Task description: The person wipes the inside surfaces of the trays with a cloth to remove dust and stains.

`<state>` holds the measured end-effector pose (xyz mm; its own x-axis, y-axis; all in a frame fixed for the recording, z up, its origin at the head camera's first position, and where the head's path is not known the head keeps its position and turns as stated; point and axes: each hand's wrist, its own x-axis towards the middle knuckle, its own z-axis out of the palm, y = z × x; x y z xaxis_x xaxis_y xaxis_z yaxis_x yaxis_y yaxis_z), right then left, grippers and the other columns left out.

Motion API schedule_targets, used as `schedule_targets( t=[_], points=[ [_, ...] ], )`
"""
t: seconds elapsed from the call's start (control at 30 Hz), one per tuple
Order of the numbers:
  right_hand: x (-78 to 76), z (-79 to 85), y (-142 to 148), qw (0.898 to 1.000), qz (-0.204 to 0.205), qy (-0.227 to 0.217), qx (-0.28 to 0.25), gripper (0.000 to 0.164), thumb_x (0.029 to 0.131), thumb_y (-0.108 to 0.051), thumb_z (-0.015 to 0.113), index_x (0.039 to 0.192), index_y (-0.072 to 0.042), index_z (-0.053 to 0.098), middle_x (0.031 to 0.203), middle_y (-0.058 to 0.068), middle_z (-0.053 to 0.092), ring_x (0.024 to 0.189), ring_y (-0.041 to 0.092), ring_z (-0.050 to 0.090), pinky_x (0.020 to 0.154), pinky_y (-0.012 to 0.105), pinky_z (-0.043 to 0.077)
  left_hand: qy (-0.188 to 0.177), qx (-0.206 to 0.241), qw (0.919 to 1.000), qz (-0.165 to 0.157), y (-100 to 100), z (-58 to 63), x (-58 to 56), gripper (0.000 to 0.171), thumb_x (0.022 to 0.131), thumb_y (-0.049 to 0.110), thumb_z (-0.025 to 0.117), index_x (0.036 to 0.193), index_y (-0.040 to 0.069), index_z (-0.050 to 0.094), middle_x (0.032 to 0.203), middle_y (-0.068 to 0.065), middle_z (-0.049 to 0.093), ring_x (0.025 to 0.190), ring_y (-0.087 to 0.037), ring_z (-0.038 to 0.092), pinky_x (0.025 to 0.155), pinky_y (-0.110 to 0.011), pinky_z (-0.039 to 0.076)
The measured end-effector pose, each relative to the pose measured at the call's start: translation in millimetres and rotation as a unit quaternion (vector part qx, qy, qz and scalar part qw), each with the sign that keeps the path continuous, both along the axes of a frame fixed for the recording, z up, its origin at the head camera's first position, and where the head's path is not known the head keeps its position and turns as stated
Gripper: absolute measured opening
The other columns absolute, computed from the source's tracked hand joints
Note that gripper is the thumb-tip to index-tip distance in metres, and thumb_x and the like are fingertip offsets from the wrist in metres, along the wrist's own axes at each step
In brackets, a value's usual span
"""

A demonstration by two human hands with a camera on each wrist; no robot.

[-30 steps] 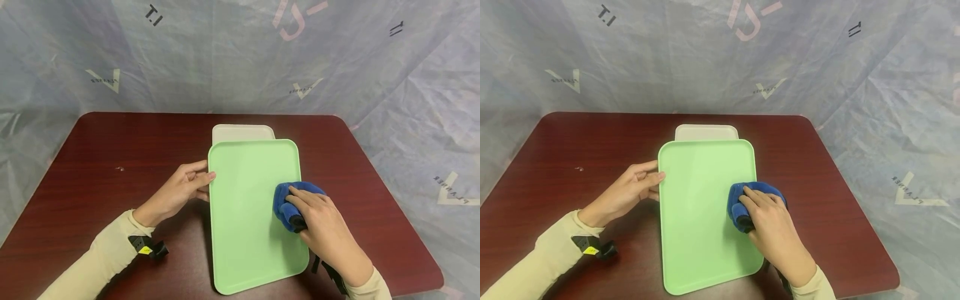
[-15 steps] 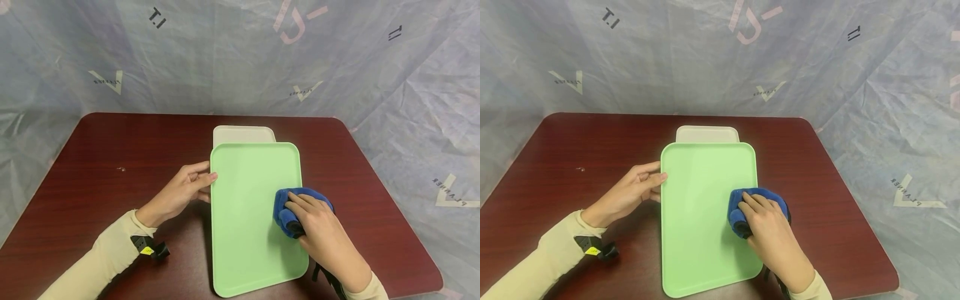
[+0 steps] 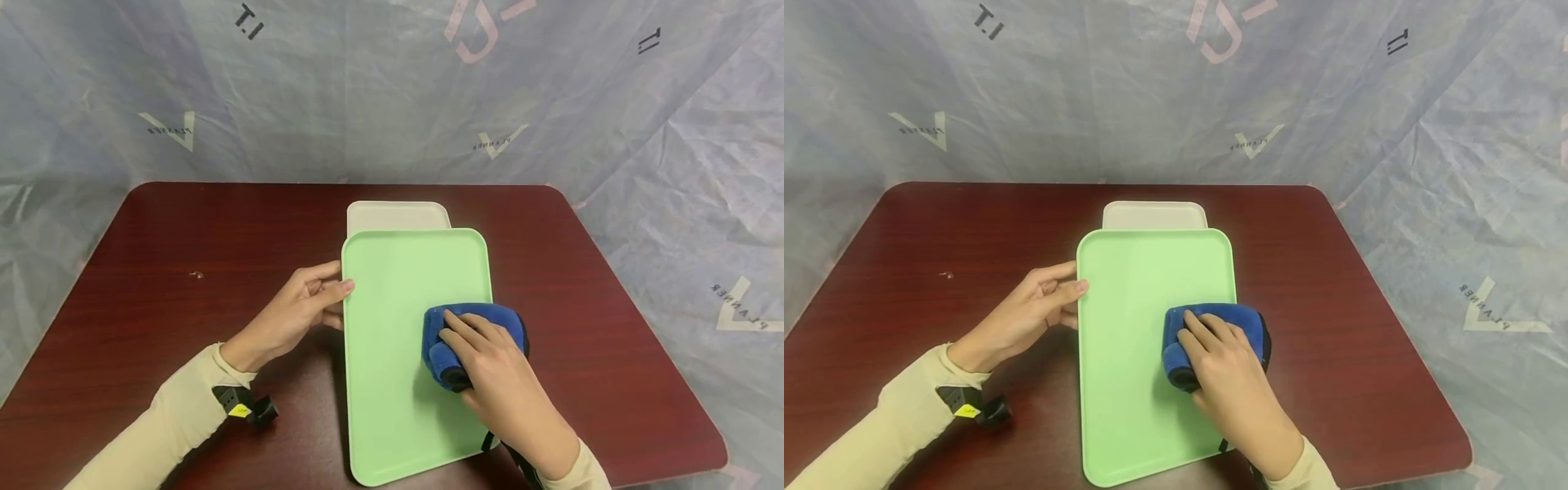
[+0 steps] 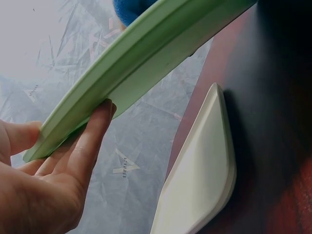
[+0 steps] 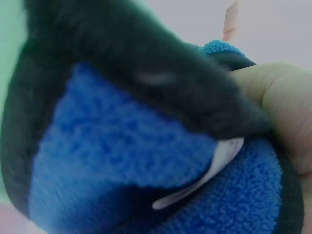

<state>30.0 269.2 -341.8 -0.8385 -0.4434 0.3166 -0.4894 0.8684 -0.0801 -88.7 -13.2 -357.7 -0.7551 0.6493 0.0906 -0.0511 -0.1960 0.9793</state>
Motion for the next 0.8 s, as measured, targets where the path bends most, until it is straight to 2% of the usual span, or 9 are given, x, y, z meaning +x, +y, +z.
schedule_targets(
  t=[0.2,0.4,0.57,0.8],
  points=[
    [-1.1,1.2,-21,1.000,0.025,0.007,-0.003,0.064,0.058,0.010,0.065,0.120,-0.004,0.069,0.137,0.013,0.060,0.125,0.031,0.053,0.098,0.052,0.047,-0.003,0.006,1.0000,0.003,0,-0.8,0.3,0.037,0.105,0.013,0.052,0.138,-0.003,0.051,0.108,-0.017,0.072,0.091,-0.025,0.073,0.072,-0.045,0.060],
    [-2.9,3.3,-44,0.998,0.059,0.021,-0.009,0.065,0.057,0.010,0.062,0.121,-0.004,0.068,0.137,0.015,0.059,0.126,0.032,0.052,0.098,0.050,0.047,0.001,0.003,1.0000,0.000,0,-0.3,-0.1,0.039,0.105,0.015,0.052,0.142,0.000,0.050,0.113,-0.021,0.070,0.093,-0.029,0.073,0.073,-0.047,0.060],
    [-4.2,4.7,-59,0.997,0.073,0.036,-0.018,0.064,0.058,0.009,0.060,0.120,-0.004,0.068,0.137,0.013,0.059,0.125,0.031,0.052,0.098,0.048,0.047,0.000,0.001,1.0000,-0.001,0,1.1,0.7,0.041,0.105,0.015,0.052,0.143,0.001,0.048,0.116,-0.024,0.069,0.094,-0.031,0.072,0.073,-0.049,0.060],
    [-7.0,6.8,-76,0.995,0.088,0.047,-0.018,0.064,0.055,0.007,0.063,0.118,-0.005,0.066,0.136,0.012,0.060,0.125,0.031,0.052,0.099,0.047,0.046,-0.002,-0.006,0.9999,0.014,1,2.5,2.9,0.040,0.104,0.014,0.054,0.142,0.001,0.050,0.112,-0.022,0.070,0.089,-0.028,0.074,0.069,-0.044,0.060]
  ],
)
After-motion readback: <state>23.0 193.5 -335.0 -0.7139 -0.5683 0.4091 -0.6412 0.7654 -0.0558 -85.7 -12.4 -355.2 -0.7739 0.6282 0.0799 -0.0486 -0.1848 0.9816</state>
